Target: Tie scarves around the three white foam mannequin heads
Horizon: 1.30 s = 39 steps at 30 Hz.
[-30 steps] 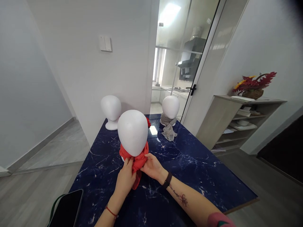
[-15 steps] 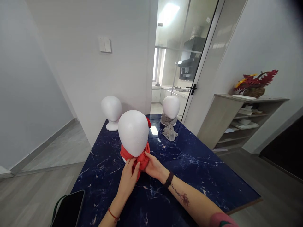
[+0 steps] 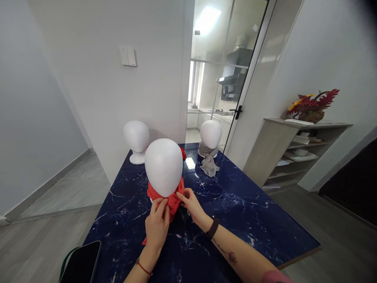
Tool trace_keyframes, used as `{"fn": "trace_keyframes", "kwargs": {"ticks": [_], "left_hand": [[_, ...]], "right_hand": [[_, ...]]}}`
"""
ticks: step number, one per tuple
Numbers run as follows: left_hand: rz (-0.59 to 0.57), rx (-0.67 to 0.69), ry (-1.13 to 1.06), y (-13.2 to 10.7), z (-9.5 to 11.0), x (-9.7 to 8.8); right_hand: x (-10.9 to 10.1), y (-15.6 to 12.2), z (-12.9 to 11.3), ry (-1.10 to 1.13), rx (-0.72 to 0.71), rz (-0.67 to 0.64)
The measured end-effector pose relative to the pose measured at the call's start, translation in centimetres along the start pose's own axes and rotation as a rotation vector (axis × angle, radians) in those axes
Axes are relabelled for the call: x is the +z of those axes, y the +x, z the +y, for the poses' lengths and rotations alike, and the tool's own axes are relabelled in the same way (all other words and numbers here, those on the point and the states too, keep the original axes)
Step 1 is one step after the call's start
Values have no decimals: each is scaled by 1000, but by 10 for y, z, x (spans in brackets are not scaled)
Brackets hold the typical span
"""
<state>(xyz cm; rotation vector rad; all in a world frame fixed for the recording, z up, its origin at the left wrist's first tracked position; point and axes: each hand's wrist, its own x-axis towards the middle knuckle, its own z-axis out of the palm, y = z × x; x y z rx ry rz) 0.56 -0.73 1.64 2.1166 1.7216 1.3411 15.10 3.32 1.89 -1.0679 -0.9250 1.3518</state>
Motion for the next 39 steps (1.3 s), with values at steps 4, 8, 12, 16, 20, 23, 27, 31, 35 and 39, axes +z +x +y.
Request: {"fn": "trace_keyframes", "kwargs": {"ticks": [4,8,12,16,20,23,27,31,35,39], "left_hand": [[-2,82,65,-5,-8,4],[-53,174,94,-8,-16,6],[-84,179,96,-8,-18,6],[-31,104,22,-5,-14,6],[18,15,-86,-1,-9,3],[-90,-8,-133,-1,-9,1],[-141,-37,-176,-2,-8,4],[-154,-69,-203,-2,-7,8],[-153,-65,-217,-2,-8,9],[-152,-54,-219,-2,-10,11]], "right_hand": [[-7,-7,-14,-316,-424,65],[-6,-20,-32,-531,-529,-301],[-5,-22,-32,-644,-503,-353],[-7,-11,-24,-488,-383,-403],[-12,1,-20,-125,-206,-248],[-16,7,-20,76,-102,-103],[-18,6,-24,130,-117,-73],[-15,2,-26,171,-157,-102],[-15,2,-26,126,-237,-87],[-16,3,-28,107,-332,23]]}}
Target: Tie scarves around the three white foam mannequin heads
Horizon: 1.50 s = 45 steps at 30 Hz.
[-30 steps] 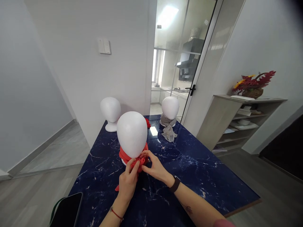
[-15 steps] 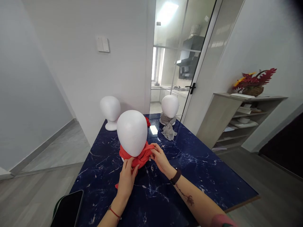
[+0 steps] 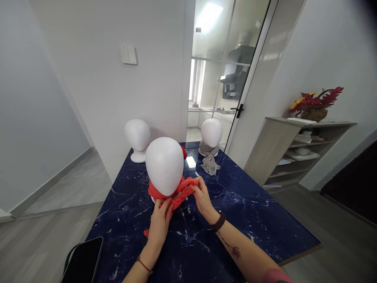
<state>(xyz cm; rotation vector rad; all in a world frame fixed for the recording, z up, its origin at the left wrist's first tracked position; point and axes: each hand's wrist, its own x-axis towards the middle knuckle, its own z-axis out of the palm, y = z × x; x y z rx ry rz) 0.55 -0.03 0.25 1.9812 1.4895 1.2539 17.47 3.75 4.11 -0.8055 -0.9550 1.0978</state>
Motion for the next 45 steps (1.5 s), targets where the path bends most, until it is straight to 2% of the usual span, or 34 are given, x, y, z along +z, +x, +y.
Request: {"fn": "trace_keyframes", "kwargs": {"ticks": [5,8,11,16,19,21,24,27,31,35,39,42,44,45], "left_hand": [[34,11,10,-1,-2,2],[41,-5,25,-1,-2,2],[32,-11,29,-1,-2,2],[32,-27,38,-1,-2,0],[60,-61,42,-1,-1,-1],[83,-86,29,0,0,-3],[102,-130,-21,-1,-1,-6],[103,-175,-71,-3,-6,-11],[100,-191,-17,-4,-17,-19],[100,-232,22,-3,-24,-21],[98,-271,-85,-2,-20,-15],[104,-356,-267,-2,-15,-10],[89,-423,-410,-2,-11,-8],[86,-452,-465,-2,-10,-7]], "right_hand": [[-1,3,-2,34,-78,48],[-7,6,-3,-79,-105,51],[-17,10,-12,-350,-218,-41],[-38,16,-34,-1100,-450,-465],[-45,19,-31,-1336,-479,-528],[-44,20,-24,-1390,-490,-496],[-37,20,-11,-1386,-510,-342],[-29,22,1,-1336,-466,-190],[-26,32,15,-1251,-366,-69],[-25,42,17,-1134,-341,35],[-13,27,-2,-906,-379,6],[0,-12,-19,-799,-384,7],[5,-46,-23,-823,-407,-109],[6,-64,-23,-860,-418,-249]]}}
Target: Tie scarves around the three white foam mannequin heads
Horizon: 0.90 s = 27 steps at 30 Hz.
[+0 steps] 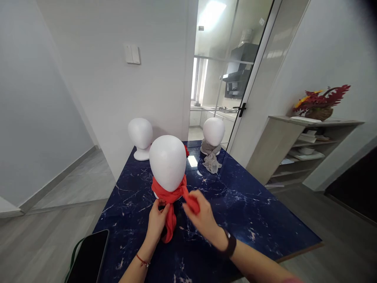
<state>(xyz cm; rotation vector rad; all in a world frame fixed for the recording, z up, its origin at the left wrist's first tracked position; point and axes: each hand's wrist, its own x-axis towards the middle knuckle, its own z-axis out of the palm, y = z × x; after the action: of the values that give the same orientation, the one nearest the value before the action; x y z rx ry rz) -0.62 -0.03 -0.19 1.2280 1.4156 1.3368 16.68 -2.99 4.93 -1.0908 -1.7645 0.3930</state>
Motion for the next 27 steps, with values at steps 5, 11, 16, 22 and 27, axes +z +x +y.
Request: {"fn": "trace_keyframes", "kwargs": {"ticks": [5,11,16,22,27], "left_hand": [[19,-54,-32,-3,1,2],[17,75,228,-4,2,-2],[9,194,295,-2,-4,-2],[-95,92,122,4,-14,4],[-182,91,65,2,-9,9]], "right_hand": [[-6,-60,-18,-135,-316,-642],[-24,-33,1,-114,-90,-113],[3,21,48,206,445,-17],[45,18,51,666,648,-187],[63,6,48,556,494,-268]]}}
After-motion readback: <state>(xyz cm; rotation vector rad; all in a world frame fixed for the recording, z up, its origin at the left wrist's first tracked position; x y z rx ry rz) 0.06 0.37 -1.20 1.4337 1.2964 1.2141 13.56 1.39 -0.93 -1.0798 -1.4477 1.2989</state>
